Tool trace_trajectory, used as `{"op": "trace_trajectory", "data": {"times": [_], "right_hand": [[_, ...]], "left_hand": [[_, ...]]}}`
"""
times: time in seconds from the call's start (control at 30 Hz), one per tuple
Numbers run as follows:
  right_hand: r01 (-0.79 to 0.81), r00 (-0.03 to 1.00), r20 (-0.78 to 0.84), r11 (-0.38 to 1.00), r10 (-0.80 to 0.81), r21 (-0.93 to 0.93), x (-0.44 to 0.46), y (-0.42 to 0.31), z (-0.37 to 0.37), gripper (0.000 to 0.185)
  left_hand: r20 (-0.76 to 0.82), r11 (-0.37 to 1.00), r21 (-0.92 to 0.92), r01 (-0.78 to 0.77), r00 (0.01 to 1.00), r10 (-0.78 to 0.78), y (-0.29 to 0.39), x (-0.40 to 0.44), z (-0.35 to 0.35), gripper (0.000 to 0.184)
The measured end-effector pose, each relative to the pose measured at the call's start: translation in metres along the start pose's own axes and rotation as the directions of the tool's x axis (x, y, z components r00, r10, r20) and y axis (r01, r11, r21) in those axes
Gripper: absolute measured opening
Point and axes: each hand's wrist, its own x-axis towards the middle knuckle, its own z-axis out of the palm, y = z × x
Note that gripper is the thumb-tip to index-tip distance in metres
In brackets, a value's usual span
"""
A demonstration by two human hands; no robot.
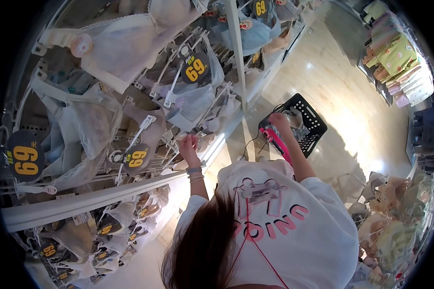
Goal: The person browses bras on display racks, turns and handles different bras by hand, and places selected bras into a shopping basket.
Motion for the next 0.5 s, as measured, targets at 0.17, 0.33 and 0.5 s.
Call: {"op": "trace_trajectory", "data": {"times": [0.17,0.33,0.5], "right_hand": [[-0.146,0.985,0.021,0.898,0.169,-0.416,-0.052,0.000,0.000,0.041],[-0.056,0.990,0.071,0.789,0.126,-0.611,-0.056,-0.012,0.002,0.044],[0.149,0.986,0.157,0.652,-0.046,-0.743,-0.081,-0.027,0.014,0.049]], "left_hand": [[0.137,0.987,0.118,0.113,0.982,-0.129,-0.022,-0.017,0.020,0.020],[0.470,0.918,0.349,0.190,0.812,-0.347,-0.061,-0.053,0.058,0.020],[0.776,0.919,0.387,0.069,0.515,-0.365,-0.072,-0.109,0.111,0.026]]}}
